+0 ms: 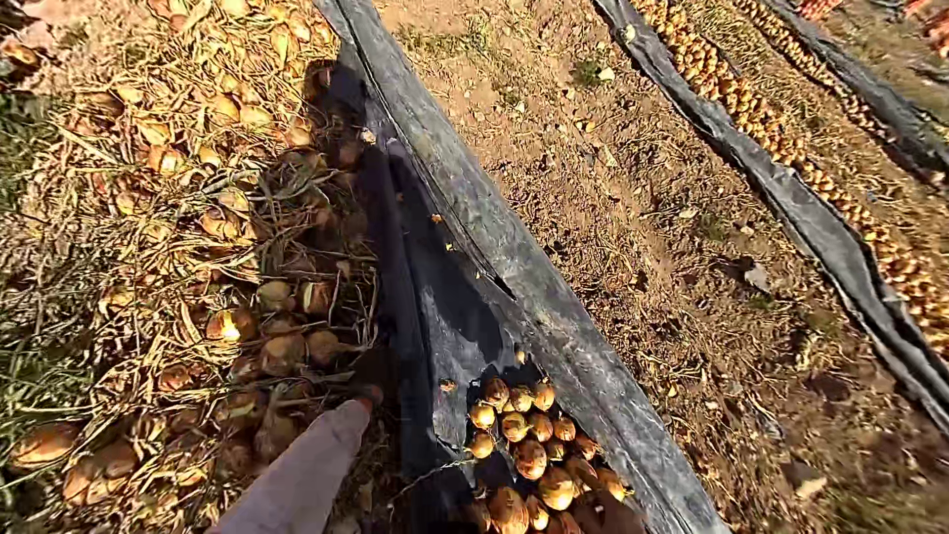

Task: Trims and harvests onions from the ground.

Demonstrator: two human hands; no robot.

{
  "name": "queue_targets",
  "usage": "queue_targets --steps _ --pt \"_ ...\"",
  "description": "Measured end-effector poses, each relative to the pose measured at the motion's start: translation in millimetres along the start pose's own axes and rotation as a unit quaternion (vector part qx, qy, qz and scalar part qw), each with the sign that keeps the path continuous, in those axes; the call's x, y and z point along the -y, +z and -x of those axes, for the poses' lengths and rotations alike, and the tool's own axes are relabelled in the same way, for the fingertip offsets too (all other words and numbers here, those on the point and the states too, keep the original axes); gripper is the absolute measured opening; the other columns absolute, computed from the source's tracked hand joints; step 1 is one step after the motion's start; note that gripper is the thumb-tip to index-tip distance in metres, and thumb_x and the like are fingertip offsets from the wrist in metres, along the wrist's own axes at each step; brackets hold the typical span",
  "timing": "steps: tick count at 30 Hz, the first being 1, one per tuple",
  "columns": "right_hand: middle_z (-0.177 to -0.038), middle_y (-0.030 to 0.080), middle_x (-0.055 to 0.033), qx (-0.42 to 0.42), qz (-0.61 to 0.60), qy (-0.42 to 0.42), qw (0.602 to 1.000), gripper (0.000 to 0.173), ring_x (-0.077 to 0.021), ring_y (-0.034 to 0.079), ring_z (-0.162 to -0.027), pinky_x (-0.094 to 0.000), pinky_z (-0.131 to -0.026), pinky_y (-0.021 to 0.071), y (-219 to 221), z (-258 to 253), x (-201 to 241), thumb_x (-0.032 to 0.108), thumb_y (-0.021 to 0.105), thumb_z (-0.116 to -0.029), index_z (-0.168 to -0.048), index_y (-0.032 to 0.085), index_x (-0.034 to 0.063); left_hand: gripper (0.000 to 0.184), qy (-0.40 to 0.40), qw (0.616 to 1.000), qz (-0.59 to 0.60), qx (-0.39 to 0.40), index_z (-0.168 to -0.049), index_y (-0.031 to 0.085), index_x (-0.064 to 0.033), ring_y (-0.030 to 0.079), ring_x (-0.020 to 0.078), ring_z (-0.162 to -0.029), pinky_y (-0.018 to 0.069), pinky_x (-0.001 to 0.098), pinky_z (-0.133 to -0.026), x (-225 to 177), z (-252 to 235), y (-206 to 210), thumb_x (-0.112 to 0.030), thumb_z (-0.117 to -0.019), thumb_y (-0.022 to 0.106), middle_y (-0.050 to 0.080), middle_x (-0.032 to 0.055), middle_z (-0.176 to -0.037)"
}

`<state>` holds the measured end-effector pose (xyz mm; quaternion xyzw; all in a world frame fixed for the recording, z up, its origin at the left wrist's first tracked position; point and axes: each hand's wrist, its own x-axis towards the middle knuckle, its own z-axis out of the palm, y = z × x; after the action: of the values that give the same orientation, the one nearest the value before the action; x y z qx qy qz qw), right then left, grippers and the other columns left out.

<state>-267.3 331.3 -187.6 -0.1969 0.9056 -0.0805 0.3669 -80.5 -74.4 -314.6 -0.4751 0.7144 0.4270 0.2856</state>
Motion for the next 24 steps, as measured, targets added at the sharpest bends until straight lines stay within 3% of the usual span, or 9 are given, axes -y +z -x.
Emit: queue_targets --steps 3,5,8,11,14,17,20,22,24 --pt "-0.108 0.071 -0.0188 0.046 0.105 -0.073 0.991 0.049 -0.0363 0.07 -0.098 -0.0596 -0.09 0.0537 -14 -85 82 0.034 0.056 -0.103 -0.147 0.052 0.0111 0.05 0.009 0.999 0.017 0.038 -0.144 0.05 0.0065 0.048 0.0443 -0.139 0.0374 0.058 -0.115 26 -18 13 -0.017 -0.1021 0.061 0.051 0.0305 -0.147" --pt "-0.114 0.07 -0.0183 0.044 0.16 -0.096 0.981 0.048 -0.0365 0.069 -0.105 -0.0591 -0.094 0.0529 -14 -143 123 0.037 0.047 -0.1067 -0.148 0.05 0.014 0.045 0.036 0.999 -0.032 -0.008 -0.135 0.061 0.0007 0.058 0.0435 -0.129 0.0453 0.0619 -0.107 44 -31 11 -0.031 -0.1044 0.055 0.061 0.027 -0.136" --pt "-0.123 0.066 -0.0204 0.016 0.205 -0.107 0.973 0.045 -0.0383 0.065 -0.115 -0.0593 -0.098 0.0506 -10 -218 161 0.034 0.044 -0.1073 -0.144 0.053 0.01 0.057 -0.033 0.997 -0.039 -0.05 -0.123 0.068 -0.0043 0.064 0.0409 -0.12 0.0501 0.0638 -0.1 59 -34 8 -0.051 -0.1046 0.043 0.068 0.0231 -0.125" --pt "-0.134 0.061 -0.0209 -0.028 0.252 -0.074 0.965 0.044 -0.0416 0.063 -0.117 -0.0633 -0.095 0.0506 -15 -272 168 0.029 0.049 -0.1053 -0.147 0.052 0.0141 0.049 -0.05 0.996 -0.058 -0.056 -0.127 0.067 -0.0058 0.063 0.0402 -0.123 0.0496 0.0628 -0.101 69 -30 8 -0.044 -0.1041 0.047 0.066 0.0221 -0.129" --pt "-0.135 0.059 -0.0244 -0.139 0.266 -0.025 0.954 0.045 -0.0491 0.064 -0.11 -0.069 -0.087 0.0522 -81 -302 154 0.024 0.052 -0.1039 -0.148 0.049 0.0145 0.054 -0.053 0.995 -0.082 -0.034 -0.127 0.066 -0.0041 0.063 0.0397 -0.123 0.0501 0.0617 -0.101 68 -34 4 -0.048 -0.1051 0.043 0.066 0.0224 -0.129" --pt "-0.123 0.061 -0.0367 -0.293 0.25 0.04 0.922 0.045 -0.0603 0.062 -0.104 -0.0769 -0.078 0.0495 -197 -321 120 0.021 0.06 -0.0993 -0.14 0.053 0.0017 0.062 -0.047 0.995 -0.08 -0.022 -0.125 0.067 -0.0037 0.062 0.0398 -0.124 0.0498 0.0619 -0.101 74 -40 -1 -0.056 -0.1049 0.039 0.066 0.0224 -0.129" --pt "-0.127 0.052 -0.0468 -0.365 0.154 0.156 0.905 0.054 -0.0654 0.052 -0.118 -0.0795 -0.088 0.0431 -274 -313 110 0.024 0.064 -0.0949 -0.134 0.051 -0.0118 0.06 -0.037 0.995 -0.094 -0.017 -0.126 0.067 -0.0033 0.06 0.0401 -0.127 0.0487 0.0616 -0.103 81 -43 1 -0.053 -0.1056 0.04 0.065 0.0225 -0.132" --pt "-0.123 0.055 -0.0461 -0.386 0.118 0.163 0.901 0.051 -0.0636 0.055 -0.116 -0.0783 -0.088 0.044 -284 -308 111 0.024 0.068 -0.0924 -0.124 0.056 -0.0148 0.053 -0.018 0.994 -0.109 0.001 -0.134 0.062 0.0006 0.057 0.0442 -0.131 0.0447 0.0649 -0.106 76 -37 -1 -0.042 -0.1068 0.045 0.061 0.0262 -0.138" --pt "-0.125 0.057 -0.0417 -0.378 0.137 0.089 0.911 0.044 -0.0616 0.057 -0.113 -0.078 -0.086 0.0453 -259 -292 113 0.022 0.063 -0.0977 -0.129 0.057 -0.0077 0.046 0.027 0.988 -0.152 0.006 -0.137 0.059 0.0039 0.054 0.0468 -0.133 0.0417 0.0655 -0.109 74 -21 -1 -0.028 -0.1049 0.051 0.058 0.0287 -0.141"
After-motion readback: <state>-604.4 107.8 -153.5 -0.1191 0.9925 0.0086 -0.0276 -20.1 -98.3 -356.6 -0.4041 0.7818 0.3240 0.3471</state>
